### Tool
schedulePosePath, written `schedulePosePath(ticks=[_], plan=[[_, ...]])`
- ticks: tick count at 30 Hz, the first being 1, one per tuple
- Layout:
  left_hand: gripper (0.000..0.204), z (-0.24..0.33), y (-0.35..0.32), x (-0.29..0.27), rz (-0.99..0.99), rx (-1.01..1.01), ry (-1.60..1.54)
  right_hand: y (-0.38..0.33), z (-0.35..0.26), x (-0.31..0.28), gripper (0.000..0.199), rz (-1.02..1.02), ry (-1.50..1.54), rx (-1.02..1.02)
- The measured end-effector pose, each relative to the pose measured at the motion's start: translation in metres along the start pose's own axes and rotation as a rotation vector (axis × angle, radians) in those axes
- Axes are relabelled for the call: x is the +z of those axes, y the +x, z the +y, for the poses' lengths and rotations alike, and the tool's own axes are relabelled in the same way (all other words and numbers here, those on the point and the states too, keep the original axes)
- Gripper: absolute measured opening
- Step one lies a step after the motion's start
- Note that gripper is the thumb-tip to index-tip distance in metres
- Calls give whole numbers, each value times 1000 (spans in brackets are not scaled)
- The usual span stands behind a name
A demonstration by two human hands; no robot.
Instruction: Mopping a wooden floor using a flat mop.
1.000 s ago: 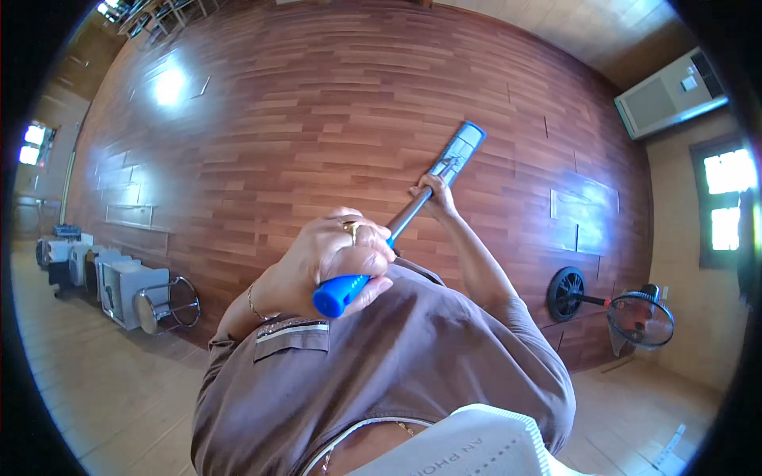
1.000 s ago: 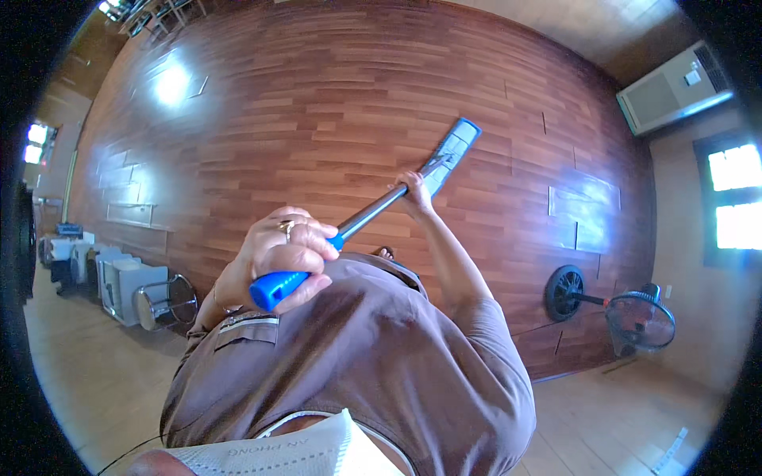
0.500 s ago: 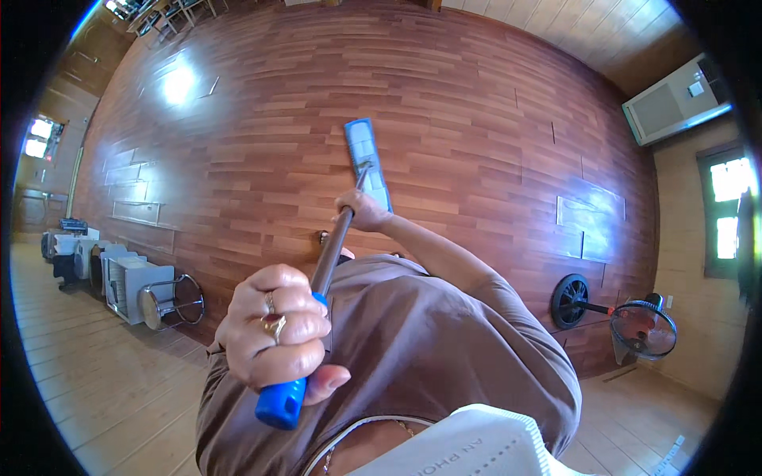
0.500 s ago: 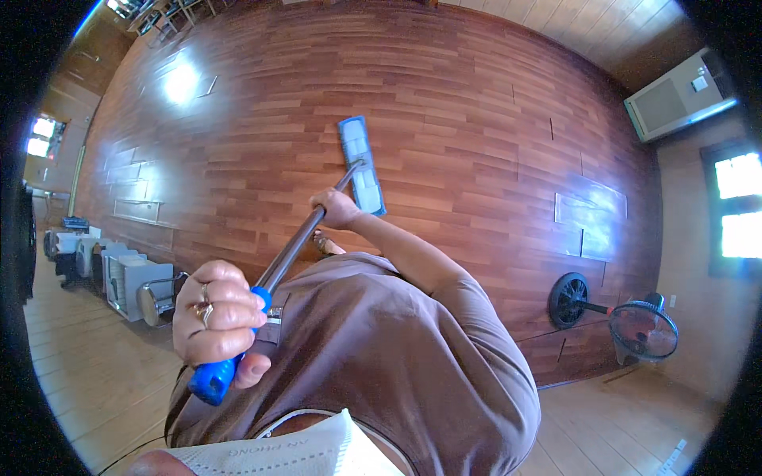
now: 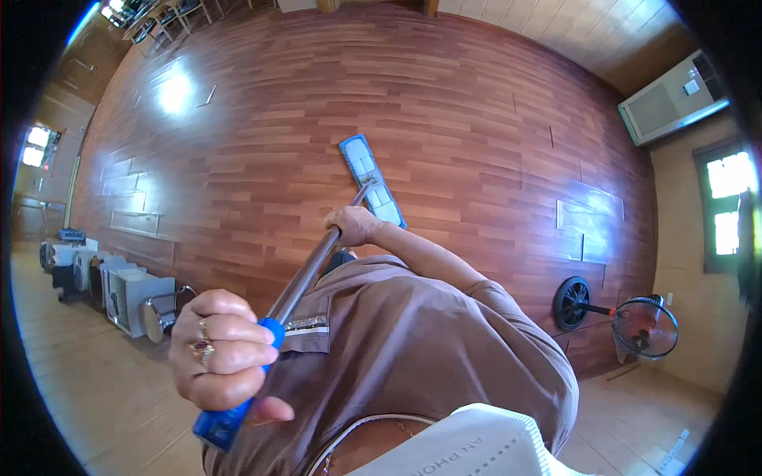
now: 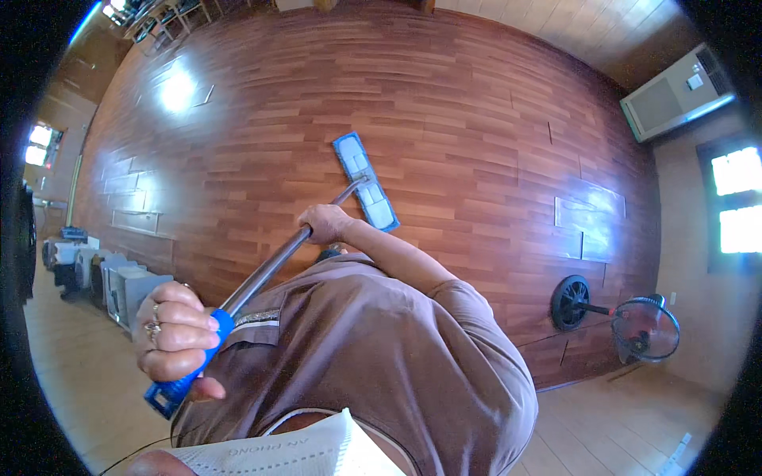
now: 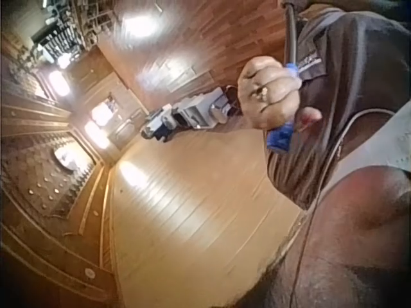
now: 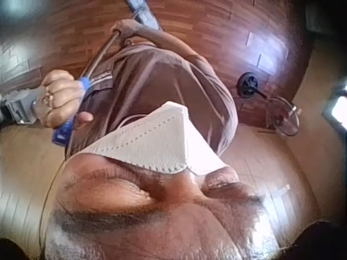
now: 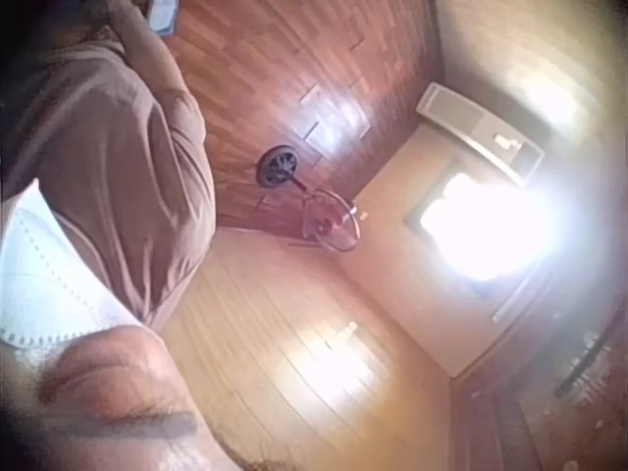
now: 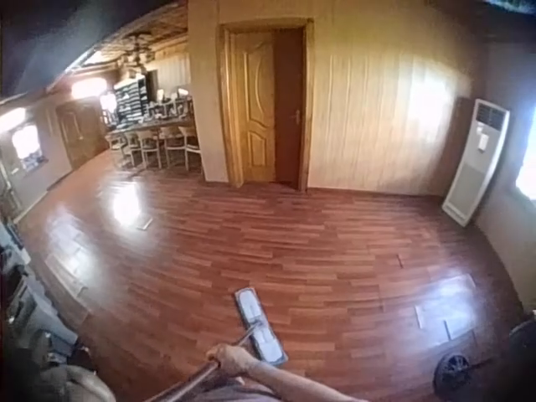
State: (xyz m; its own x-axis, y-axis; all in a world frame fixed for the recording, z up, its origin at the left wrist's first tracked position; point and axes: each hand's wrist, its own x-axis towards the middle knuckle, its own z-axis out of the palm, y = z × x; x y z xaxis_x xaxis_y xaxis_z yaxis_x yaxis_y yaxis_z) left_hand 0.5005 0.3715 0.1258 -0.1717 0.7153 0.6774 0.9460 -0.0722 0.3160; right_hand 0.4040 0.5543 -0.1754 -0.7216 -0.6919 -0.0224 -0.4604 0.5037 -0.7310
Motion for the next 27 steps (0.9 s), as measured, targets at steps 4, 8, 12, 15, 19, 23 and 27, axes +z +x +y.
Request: schedulePosePath(ticks=[4,8,12,15,19,23,27], plan=[[39,-33,-12,-34,-82,10,-159,3,6,-10,14,-30,-28,97],[37,-82,-20,-47,-126,-8,-276,-12,27,-20,12,151,-89,218],[36,-141,-21,-35,-98,30,-462,-32,50,-17,13,474,-44,342],[32,-184,-15,-20,-120,23,-619,-51,69,-12,16,626,-52,446],[21,-229,-8,4,-190,-64,-846,-78,73,0,26,811,5,768],[21,-254,0,33,-333,-85,-970,-104,81,30,26,1075,-81,848],[17,-269,26,64,-465,-88,-1053,-128,98,41,27,1240,-278,1141]])
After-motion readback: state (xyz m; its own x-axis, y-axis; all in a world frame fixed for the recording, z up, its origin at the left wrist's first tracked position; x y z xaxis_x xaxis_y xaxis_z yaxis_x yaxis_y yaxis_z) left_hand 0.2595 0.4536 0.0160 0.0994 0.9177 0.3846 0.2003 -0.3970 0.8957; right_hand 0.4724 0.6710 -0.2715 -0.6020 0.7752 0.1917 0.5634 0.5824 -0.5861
